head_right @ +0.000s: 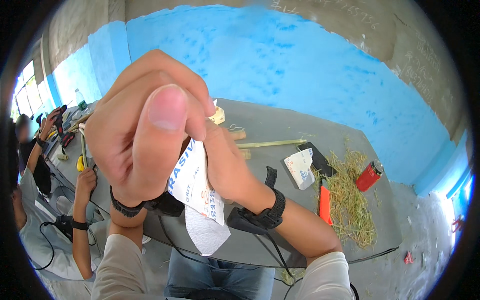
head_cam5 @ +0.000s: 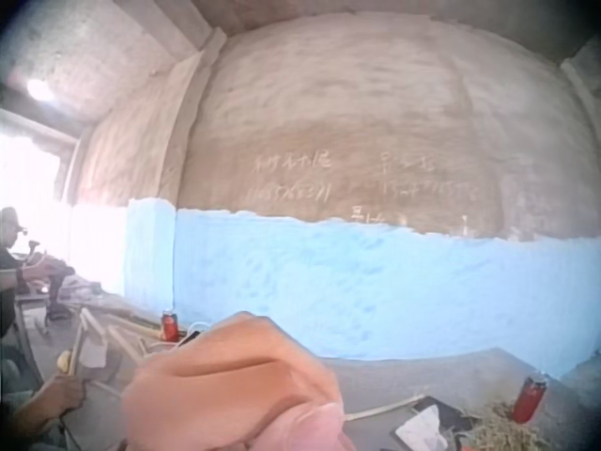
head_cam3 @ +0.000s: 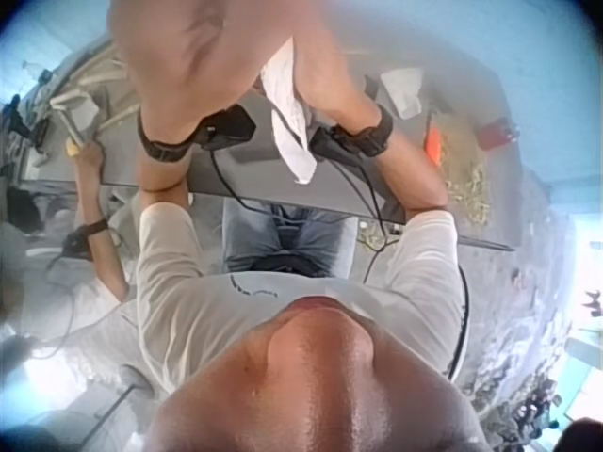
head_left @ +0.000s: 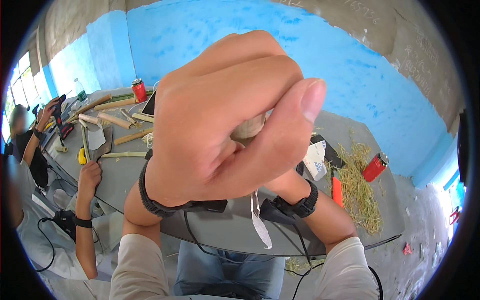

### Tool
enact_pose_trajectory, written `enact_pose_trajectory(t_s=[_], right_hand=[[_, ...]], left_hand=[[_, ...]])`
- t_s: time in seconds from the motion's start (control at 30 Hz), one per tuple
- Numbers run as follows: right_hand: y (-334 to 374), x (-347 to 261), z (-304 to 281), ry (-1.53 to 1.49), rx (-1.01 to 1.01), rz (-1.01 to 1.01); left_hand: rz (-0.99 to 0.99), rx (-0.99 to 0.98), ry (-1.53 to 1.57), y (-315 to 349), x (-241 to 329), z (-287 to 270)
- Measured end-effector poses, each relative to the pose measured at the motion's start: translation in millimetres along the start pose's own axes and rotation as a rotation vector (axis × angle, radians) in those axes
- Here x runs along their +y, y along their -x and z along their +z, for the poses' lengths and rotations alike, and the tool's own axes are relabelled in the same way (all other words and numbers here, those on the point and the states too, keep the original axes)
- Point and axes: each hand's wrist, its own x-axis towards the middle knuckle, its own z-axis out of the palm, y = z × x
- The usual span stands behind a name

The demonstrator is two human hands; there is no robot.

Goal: Using sandpaper to smooth the surface of a bamboo cylinder in a workshop environment.

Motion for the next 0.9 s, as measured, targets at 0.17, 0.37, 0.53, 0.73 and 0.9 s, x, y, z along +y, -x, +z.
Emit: enact_pose_trajectory(t_s=[0.17, 0.37, 0.53, 0.73, 0.9], right_hand=[[1, -5, 3, -0.047, 0.037, 0.114], [2, -1, 6, -0.124, 0.069, 0.253], [-4, 2, 2, -0.152, 0.095, 0.386], [13, -10, 8, 0.352, 0.268, -0.022], [24, 56, -23, 0.641, 0.073, -0.386]], left_hand=[[0.035, -0.007, 0.011, -2, -1, 0], [-0.039, -0.069, -0.007, 1, -12, -10], [-0.185, -0.071, -0.017, 0, -24, -10], [0.056, -0.047, 0.135, -4, -15, 4], [0.153, -0.082, 0.114, -9, -5, -7]])
